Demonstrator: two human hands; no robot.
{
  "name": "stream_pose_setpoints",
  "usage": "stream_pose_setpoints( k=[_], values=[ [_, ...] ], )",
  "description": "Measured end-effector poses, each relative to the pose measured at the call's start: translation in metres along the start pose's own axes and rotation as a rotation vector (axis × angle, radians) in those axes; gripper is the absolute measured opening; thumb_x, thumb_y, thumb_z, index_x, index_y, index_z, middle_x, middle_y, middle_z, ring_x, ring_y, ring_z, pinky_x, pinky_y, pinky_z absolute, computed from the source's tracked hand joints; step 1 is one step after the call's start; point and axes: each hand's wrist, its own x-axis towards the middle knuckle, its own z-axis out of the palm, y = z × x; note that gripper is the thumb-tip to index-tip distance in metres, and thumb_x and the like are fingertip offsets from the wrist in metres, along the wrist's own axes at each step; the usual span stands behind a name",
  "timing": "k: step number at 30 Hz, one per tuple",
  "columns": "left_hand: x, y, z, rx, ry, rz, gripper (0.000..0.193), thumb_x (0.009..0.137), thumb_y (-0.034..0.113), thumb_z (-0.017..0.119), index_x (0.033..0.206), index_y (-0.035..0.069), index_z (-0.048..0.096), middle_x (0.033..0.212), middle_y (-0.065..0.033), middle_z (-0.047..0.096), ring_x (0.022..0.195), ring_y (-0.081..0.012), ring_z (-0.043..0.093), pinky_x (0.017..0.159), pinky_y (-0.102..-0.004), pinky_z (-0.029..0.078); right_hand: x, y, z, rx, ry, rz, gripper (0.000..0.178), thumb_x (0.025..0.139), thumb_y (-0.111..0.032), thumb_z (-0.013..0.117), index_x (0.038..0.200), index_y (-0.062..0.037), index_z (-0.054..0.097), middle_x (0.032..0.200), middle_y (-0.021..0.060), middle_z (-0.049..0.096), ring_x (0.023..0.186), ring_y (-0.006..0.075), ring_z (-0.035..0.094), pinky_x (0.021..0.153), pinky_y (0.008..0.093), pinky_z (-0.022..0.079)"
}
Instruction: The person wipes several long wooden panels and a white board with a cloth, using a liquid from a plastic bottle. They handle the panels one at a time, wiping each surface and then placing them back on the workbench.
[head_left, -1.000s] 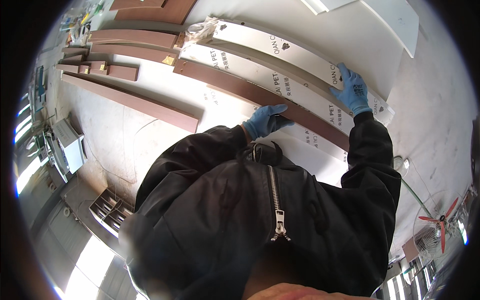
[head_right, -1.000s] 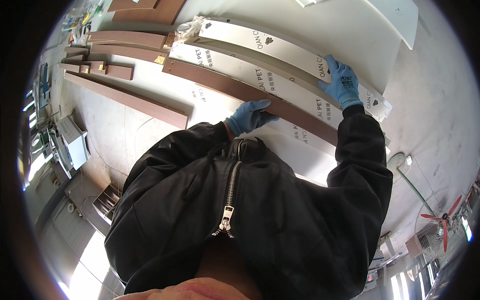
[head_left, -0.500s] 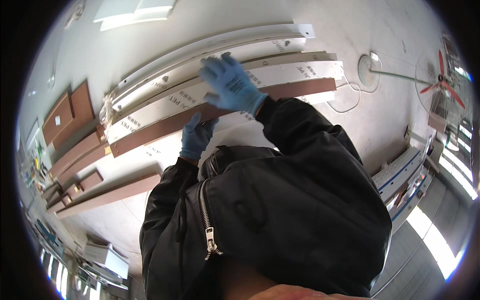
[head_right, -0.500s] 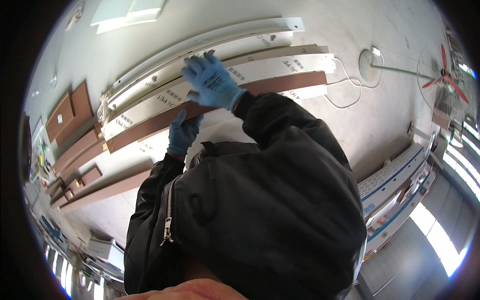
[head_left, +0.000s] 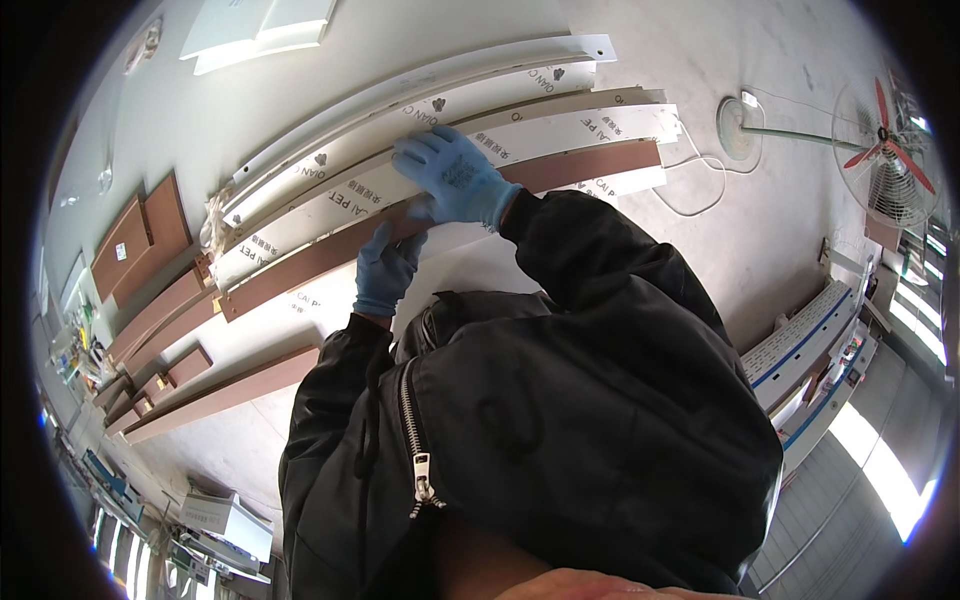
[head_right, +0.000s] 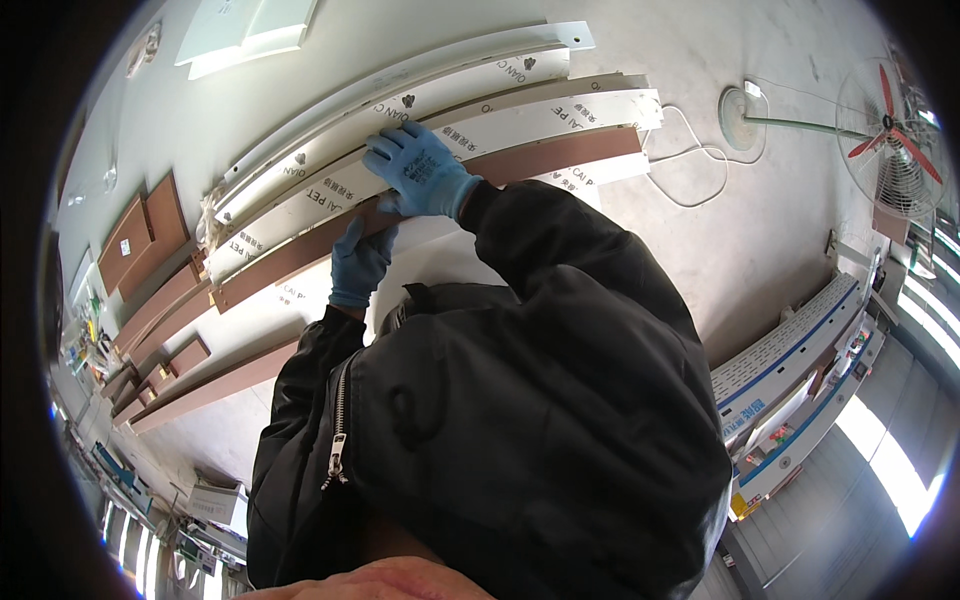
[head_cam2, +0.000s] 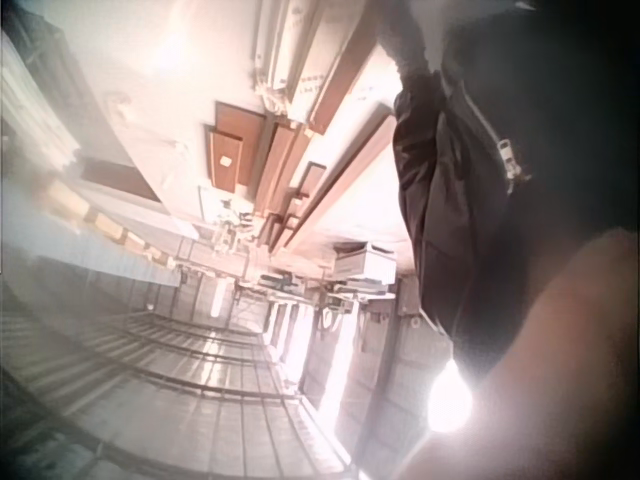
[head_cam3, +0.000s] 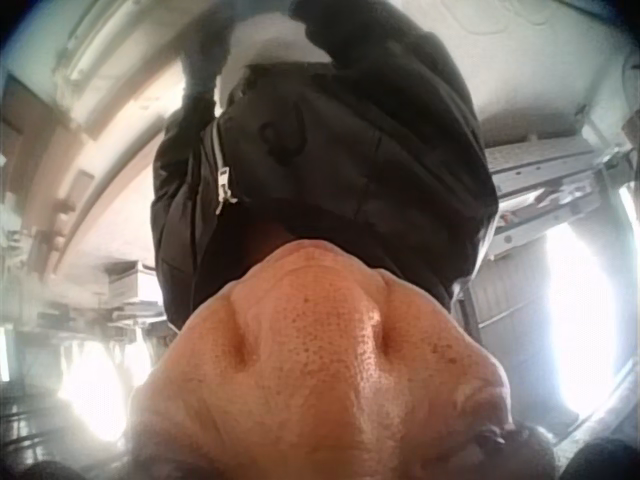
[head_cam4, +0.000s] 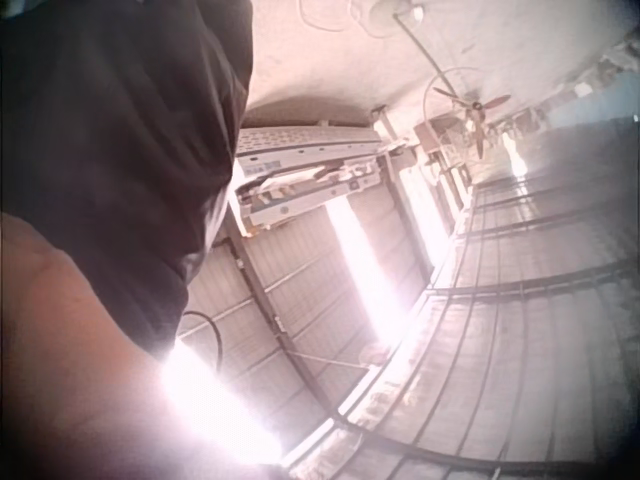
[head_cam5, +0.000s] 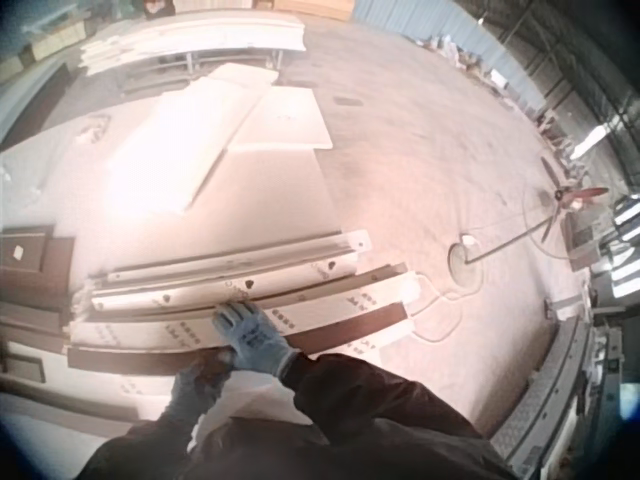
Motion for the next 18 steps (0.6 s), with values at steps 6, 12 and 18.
stream_pose_setpoints(
  k=[6, 12, 18],
  values=[
    [-0.006, -0.003, 0.004, -0.024, 0.063, 0.019, 0.042, 0.104, 0.026, 0.065, 0.139, 0.004, 0.060, 0.135, -0.0090, 0.068, 0.127, -0.0234, 0.064, 0.111, -0.0415, 0.051, 0.006, 0.007, 0.008, 0.002, -0.016, 0.016, 0.052, 0.082, -0.042, 0.078, 0.121, -0.0115, 0.065, 0.130, 0.0094, 0.065, 0.126, 0.0303, 0.059, 0.116, 0.0487, 0.039],
    [-0.009, -0.001, 0.005, -0.033, 0.105, 0.001, 0.037, 0.103, 0.023, 0.065, 0.136, 0.005, 0.061, 0.133, -0.0092, 0.069, 0.126, -0.0262, 0.064, 0.109, -0.0434, 0.053, 0.020, 0.022, -0.004, -0.016, 0.098, -0.059, 0.043, 0.084, -0.038, 0.076, 0.114, -0.0087, 0.065, 0.124, 0.0121, 0.067, 0.117, 0.0337, 0.063, 0.107, 0.0492, 0.047],
    [-0.021, -0.004, 0.014, -0.047, 0.104, 0.035, 0.037, 0.102, 0.021, 0.066, 0.135, 0.005, 0.062, 0.132, -0.0084, 0.068, 0.124, -0.0270, 0.064, 0.106, -0.0427, 0.056, 0.057, 0.069, -0.001, -0.180, -0.006, 0.019, 0.056, 0.083, -0.040, 0.079, 0.128, -0.0111, 0.064, 0.141, 0.0105, 0.059, 0.130, 0.0321, 0.055, 0.116, 0.0478, 0.038]
  ],
)
